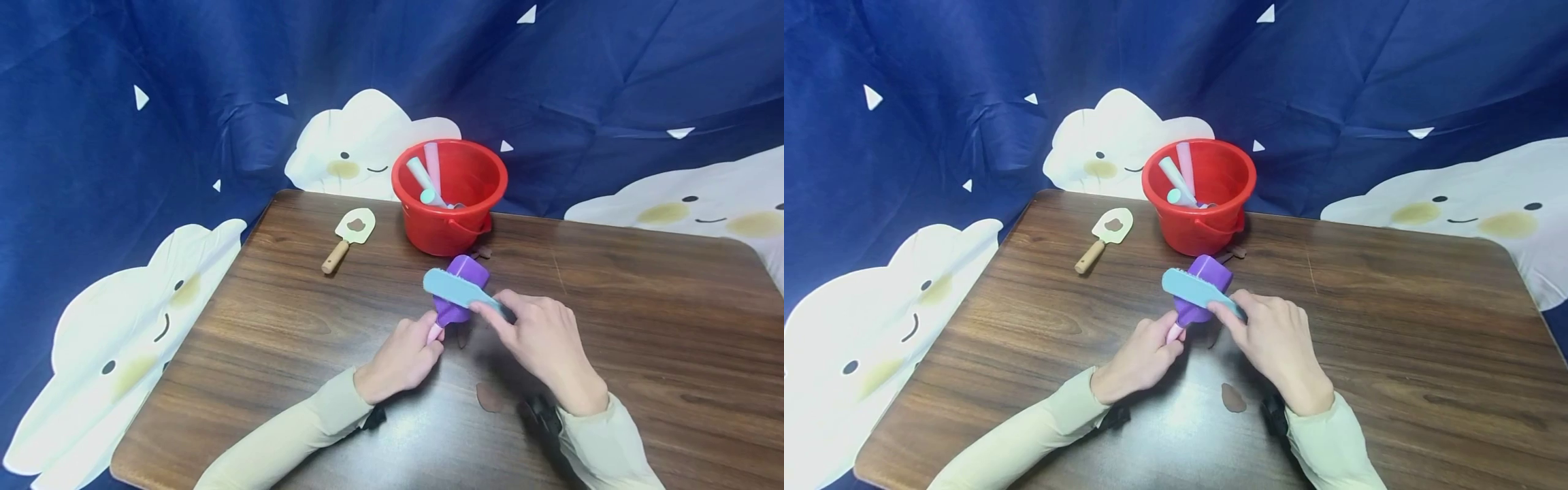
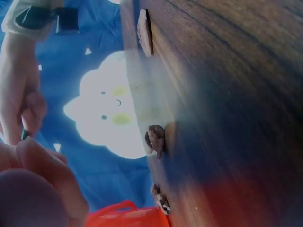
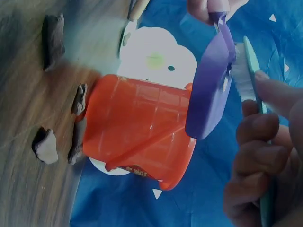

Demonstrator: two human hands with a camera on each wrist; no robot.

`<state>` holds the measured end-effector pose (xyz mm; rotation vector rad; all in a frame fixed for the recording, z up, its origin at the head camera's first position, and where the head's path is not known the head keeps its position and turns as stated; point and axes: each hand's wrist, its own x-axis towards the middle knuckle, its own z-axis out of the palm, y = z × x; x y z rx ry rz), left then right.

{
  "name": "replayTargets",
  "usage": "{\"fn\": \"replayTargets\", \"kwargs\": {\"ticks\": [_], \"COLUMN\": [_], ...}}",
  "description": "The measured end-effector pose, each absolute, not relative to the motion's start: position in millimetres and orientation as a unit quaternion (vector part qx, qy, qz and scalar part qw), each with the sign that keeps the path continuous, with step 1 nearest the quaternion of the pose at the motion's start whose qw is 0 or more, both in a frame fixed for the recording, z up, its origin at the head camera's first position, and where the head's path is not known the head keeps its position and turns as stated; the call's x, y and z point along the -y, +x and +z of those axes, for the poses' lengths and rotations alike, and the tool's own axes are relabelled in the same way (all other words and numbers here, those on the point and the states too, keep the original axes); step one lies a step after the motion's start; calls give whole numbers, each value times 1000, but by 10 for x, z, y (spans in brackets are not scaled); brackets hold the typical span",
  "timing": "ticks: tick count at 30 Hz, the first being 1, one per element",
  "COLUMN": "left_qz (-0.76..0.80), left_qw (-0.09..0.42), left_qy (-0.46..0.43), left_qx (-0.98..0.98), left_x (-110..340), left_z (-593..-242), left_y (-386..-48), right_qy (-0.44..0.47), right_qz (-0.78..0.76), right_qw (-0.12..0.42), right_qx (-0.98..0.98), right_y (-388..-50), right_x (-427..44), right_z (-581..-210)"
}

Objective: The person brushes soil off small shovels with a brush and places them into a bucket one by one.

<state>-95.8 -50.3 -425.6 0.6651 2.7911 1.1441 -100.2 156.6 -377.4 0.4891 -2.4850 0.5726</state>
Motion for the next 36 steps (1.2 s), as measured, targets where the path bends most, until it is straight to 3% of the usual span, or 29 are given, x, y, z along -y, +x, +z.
{"fn": "replayTargets", "kwargs": {"ticks": [18, 22, 29, 36], "left_qz": [376, 422, 599, 628], "left_qw": [44, 58, 154, 166], "left_qy": [227, 200, 105, 85], "left_qx": [-898, -882, -779, -756], "left_x": [481, 463, 434, 440], "left_z": [-4299, -4276, -4217, -4173], "left_y": [-928, -953, -969, -976], "right_qy": [30, 66, 205, 205], "right_qz": [226, 262, 274, 287], "right_qw": [241, 239, 241, 229], "right_qx": [943, 933, 908, 907], "right_y": [-1138, -1113, -1037, -1053], "right_x": [-1741, -1741, -1718, -1752], "right_z": [-3779, -3844, -3989, -4051]}}
